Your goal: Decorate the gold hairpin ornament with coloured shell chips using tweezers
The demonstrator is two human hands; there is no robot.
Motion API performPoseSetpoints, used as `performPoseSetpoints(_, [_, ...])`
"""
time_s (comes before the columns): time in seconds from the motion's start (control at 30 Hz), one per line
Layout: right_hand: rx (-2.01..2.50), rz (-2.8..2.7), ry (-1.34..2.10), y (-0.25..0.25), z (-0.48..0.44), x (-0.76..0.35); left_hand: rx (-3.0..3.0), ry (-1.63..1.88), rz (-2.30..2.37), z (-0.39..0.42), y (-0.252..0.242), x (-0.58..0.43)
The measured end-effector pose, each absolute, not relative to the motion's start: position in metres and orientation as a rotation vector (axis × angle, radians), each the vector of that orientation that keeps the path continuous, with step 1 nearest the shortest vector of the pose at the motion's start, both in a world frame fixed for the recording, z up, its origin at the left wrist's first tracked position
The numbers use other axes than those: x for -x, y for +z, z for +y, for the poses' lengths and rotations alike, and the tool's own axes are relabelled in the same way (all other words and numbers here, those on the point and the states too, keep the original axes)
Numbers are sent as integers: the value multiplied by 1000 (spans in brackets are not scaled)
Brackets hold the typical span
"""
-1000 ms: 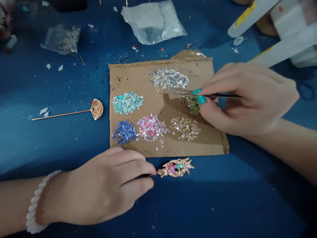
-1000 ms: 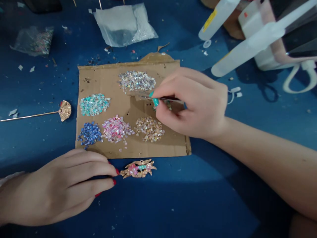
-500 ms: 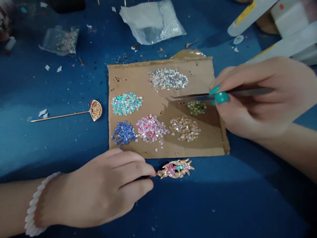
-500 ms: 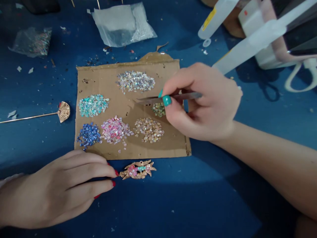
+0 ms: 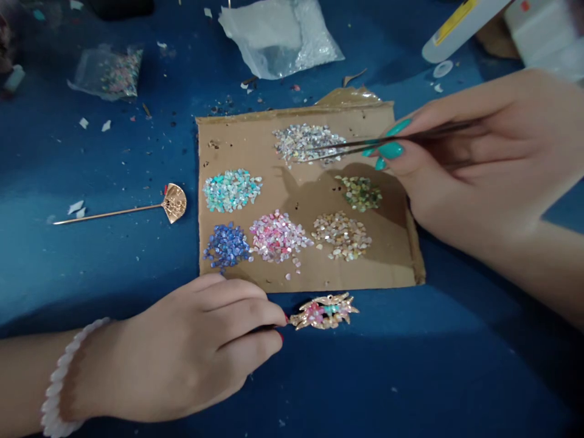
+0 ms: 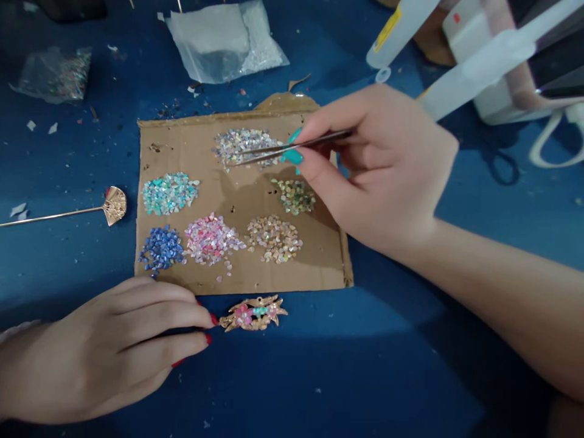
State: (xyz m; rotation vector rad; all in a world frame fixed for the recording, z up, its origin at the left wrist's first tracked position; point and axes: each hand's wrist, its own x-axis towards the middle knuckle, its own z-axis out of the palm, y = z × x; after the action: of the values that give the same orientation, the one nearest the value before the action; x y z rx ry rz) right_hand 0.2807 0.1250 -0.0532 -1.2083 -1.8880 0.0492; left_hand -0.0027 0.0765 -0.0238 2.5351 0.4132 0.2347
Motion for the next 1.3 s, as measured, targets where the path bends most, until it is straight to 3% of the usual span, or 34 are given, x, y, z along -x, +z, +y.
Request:
performPoseSetpoints(0.53, [1162,-2073,-79,-43,126,-275,-2534,242,407,75,-26,2])
performPoseSetpoints(1.3, [1291,-2211,71,-37,127,-278,-2542,253,409,75,-27,2])
